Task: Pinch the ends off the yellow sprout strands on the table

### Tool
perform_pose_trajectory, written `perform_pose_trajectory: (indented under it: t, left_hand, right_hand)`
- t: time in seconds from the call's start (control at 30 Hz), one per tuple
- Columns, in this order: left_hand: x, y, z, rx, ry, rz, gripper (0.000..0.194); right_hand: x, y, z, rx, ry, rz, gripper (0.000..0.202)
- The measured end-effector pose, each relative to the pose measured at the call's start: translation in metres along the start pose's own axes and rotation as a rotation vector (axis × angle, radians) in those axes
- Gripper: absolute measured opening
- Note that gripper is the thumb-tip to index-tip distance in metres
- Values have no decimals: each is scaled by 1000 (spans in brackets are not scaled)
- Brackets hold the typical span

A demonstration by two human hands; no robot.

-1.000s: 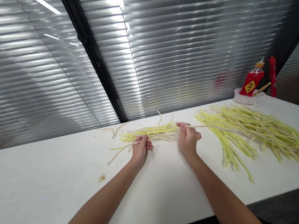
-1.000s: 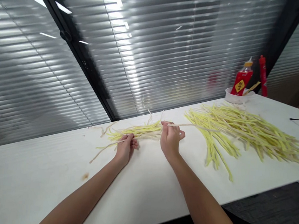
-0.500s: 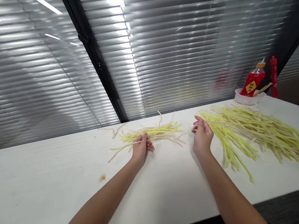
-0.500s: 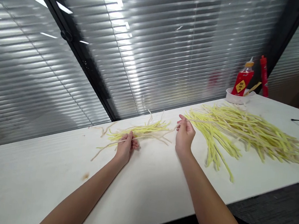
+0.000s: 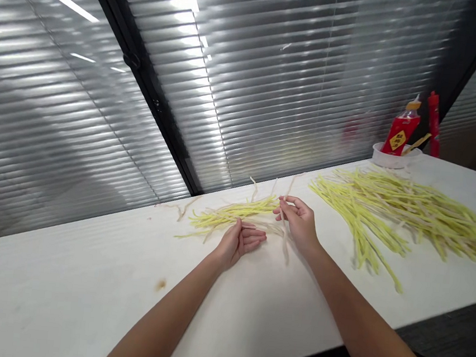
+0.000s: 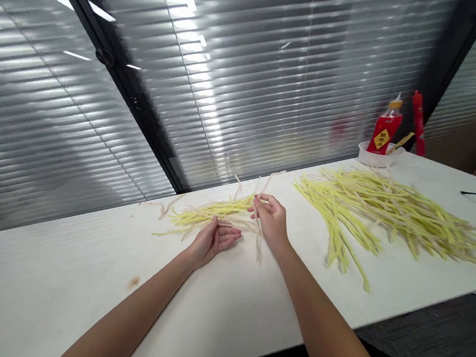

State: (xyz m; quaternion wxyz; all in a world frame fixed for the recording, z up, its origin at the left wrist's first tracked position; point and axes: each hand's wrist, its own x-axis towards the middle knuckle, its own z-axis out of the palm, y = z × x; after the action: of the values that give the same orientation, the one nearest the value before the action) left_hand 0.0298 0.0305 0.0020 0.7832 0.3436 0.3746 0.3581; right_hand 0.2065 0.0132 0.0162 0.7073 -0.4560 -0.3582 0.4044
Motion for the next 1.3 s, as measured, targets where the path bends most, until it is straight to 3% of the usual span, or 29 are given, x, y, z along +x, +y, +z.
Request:
perform_pose_trajectory:
  t: [0.13, 0.23, 0.37, 0.53, 0.73, 0.87, 1.07, 1.3]
  left_hand:
    - [1, 4, -6, 71, -123, -103, 53]
    - [3, 4, -10, 113, -197, -118, 54]
    - [3, 1, -9, 132, -192, -98, 43]
    - [-1, 0, -3, 156, -232, -39, 32]
    - [-5, 3, -1, 208, -321, -42, 43]
    - [-3, 0, -3, 142, -286, -4, 42]
    - [5, -5, -6, -17, -143, 103, 28]
    - [7, -3, -6, -153, -77, 124, 32]
  right_hand:
    - [-3, 1, 3, 40, -57, 81, 36]
    - [-4, 3, 3, 89, -59, 55, 28]
    - [-1, 3, -1, 209, -43, 9, 19]
    - [1, -7, -6, 372, -115, 48, 15]
    - [-1, -7, -6, 358, -143, 63, 17]
    - [-1, -3, -6, 347, -175, 100, 16]
    - [-3, -2, -5, 333, -254, 163, 14]
    - [-4, -3, -5, 258, -317, 200, 18]
